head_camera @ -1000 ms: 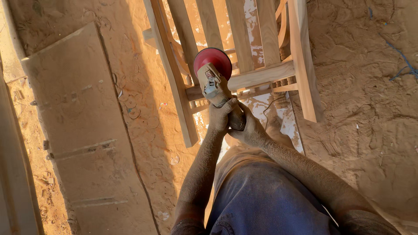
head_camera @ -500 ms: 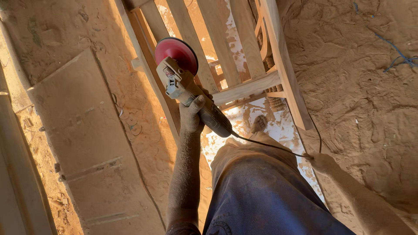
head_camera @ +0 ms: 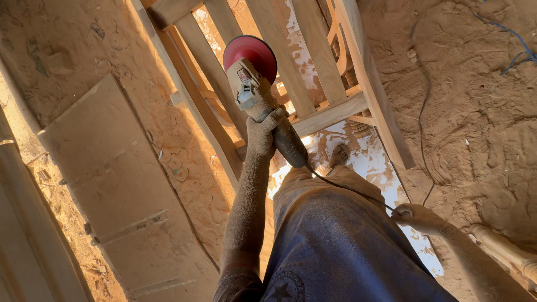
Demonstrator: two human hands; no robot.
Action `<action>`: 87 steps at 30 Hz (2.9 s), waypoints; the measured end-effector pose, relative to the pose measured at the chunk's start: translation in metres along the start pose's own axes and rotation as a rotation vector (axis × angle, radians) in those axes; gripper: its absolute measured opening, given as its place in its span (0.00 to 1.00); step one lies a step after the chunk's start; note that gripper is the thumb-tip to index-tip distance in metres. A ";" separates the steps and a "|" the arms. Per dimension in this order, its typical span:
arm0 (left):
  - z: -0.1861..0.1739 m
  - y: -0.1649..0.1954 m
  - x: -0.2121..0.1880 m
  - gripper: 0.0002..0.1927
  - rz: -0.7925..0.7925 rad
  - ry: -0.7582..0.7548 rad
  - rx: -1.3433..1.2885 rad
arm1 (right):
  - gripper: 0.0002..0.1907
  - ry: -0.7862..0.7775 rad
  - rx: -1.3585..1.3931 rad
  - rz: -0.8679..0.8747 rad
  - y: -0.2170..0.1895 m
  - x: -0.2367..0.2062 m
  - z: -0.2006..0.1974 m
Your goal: The person uses an angle grinder sander to sand the wooden frame and slats of chair parts, moving the tool along the rails and rungs. They reposition around the chair frames and continue sanding different surfaces, working over the dusty ground of the workshop yard.
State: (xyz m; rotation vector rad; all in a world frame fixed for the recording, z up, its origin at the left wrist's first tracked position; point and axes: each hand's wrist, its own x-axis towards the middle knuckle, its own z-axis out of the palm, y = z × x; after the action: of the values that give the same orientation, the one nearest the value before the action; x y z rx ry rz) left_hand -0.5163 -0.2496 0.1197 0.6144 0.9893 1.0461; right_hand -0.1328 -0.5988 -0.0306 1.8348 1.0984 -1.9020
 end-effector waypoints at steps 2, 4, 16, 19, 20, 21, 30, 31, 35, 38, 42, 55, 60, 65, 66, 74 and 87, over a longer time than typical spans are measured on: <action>-0.001 0.005 0.021 0.22 -0.058 0.047 0.015 | 0.38 0.039 0.101 -0.130 -0.042 0.013 -0.018; -0.005 0.011 0.036 0.20 -0.060 0.038 0.063 | 0.40 0.097 0.070 -0.237 -0.102 0.019 -0.034; 0.046 0.029 0.144 0.21 0.009 0.087 0.471 | 0.59 0.637 0.256 -0.780 -0.464 0.032 -0.113; 0.056 0.030 0.193 0.21 -0.013 0.108 0.546 | 0.60 0.765 0.393 -0.790 -0.490 0.059 -0.146; 0.058 0.028 0.210 0.21 -0.025 0.120 0.570 | 0.63 0.806 0.449 -0.852 -0.496 0.070 -0.157; 0.059 0.026 0.228 0.22 -0.025 0.131 0.569 | 0.63 0.788 0.446 -0.848 -0.501 0.083 -0.171; 0.074 -0.012 0.377 0.33 -0.083 0.170 0.597 | 0.65 0.756 0.375 -0.747 -0.520 0.172 -0.284; 0.075 -0.014 0.387 0.35 -0.115 0.160 0.586 | 0.65 0.761 0.366 -0.739 -0.522 0.177 -0.291; 0.079 -0.014 0.415 0.39 -0.118 0.143 0.554 | 0.67 0.771 0.367 -0.714 -0.530 0.190 -0.312; 0.084 -0.011 0.427 0.38 -0.112 0.136 0.561 | 0.66 0.922 0.314 -0.901 -0.535 0.190 -0.323; 0.091 -0.006 0.438 0.35 -0.094 0.096 0.548 | 0.65 0.800 0.408 -0.801 -0.543 0.181 -0.334; 0.087 -0.021 0.414 0.31 -0.127 0.107 0.653 | 0.58 0.844 0.515 -0.850 -0.528 0.173 -0.309; 0.083 -0.025 0.394 0.32 -0.149 0.129 0.639 | 0.63 0.689 0.525 -0.613 -0.521 0.173 -0.294; 0.090 -0.014 0.419 0.35 -0.161 0.111 0.660 | 0.64 0.941 0.424 -0.904 -0.529 0.185 -0.312; 0.093 -0.012 0.426 0.35 -0.162 0.111 0.644 | 0.62 0.863 0.425 -0.817 -0.532 0.188 -0.319; 0.080 -0.005 0.426 0.35 -0.161 0.199 0.652 | 0.63 0.827 0.384 -0.735 -0.542 0.193 -0.318; 0.085 -0.017 0.439 0.36 -0.116 0.166 0.573 | 0.61 0.832 0.383 -0.782 -0.540 0.182 -0.331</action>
State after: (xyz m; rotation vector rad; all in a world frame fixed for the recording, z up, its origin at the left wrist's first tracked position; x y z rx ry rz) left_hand -0.3638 0.1479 -0.0186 0.9317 1.4720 0.7134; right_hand -0.2795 0.0426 0.0035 2.8531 2.0679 -1.7710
